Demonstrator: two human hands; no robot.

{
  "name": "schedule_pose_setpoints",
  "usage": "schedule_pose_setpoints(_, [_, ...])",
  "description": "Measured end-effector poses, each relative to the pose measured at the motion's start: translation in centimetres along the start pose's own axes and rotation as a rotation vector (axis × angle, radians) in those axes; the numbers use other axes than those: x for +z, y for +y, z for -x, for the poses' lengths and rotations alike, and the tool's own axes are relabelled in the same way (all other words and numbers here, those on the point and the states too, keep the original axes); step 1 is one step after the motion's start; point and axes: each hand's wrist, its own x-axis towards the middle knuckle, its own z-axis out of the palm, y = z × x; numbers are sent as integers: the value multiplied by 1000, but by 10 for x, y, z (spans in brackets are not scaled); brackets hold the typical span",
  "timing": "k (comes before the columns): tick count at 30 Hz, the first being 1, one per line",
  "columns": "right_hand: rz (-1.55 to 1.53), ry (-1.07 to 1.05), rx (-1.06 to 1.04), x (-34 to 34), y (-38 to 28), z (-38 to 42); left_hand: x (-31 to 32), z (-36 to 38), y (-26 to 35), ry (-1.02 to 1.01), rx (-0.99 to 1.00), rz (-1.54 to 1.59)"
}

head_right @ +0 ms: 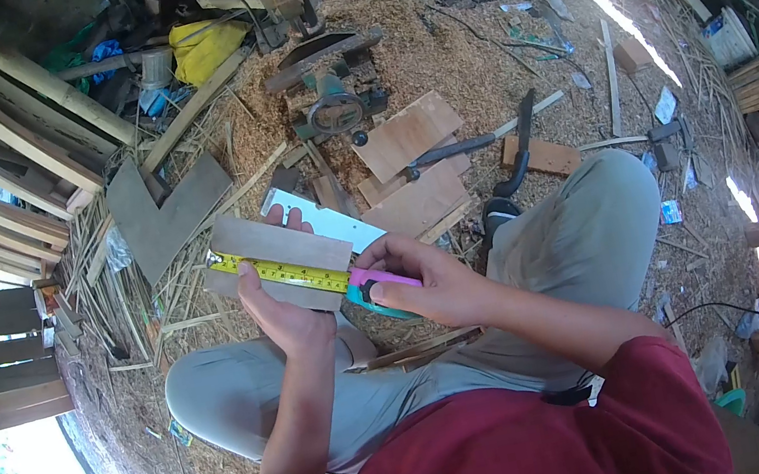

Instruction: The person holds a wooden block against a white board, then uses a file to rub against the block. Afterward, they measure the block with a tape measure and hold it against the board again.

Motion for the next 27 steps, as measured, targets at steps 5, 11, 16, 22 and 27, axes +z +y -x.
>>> schedule_pose_setpoints(5, [54,16,6,1,2,0,-4,1,-5,-2,-14,9])
schedule_pose_setpoints(11, [152,8,32,-2,6,2,-3,5,-6,10,-48,0])
schedule_pose_setpoints(16, [186,2,7,1,4,3,-5,4,-5,11,-32,-10])
schedule_pose_setpoints(22, [132,-7,31,0,5,3,0,8,-4,13,-49,8])
schedule_pose_setpoints(27, [174,-9,-1,1,8,3,-2,7,-4,11,-56,18])
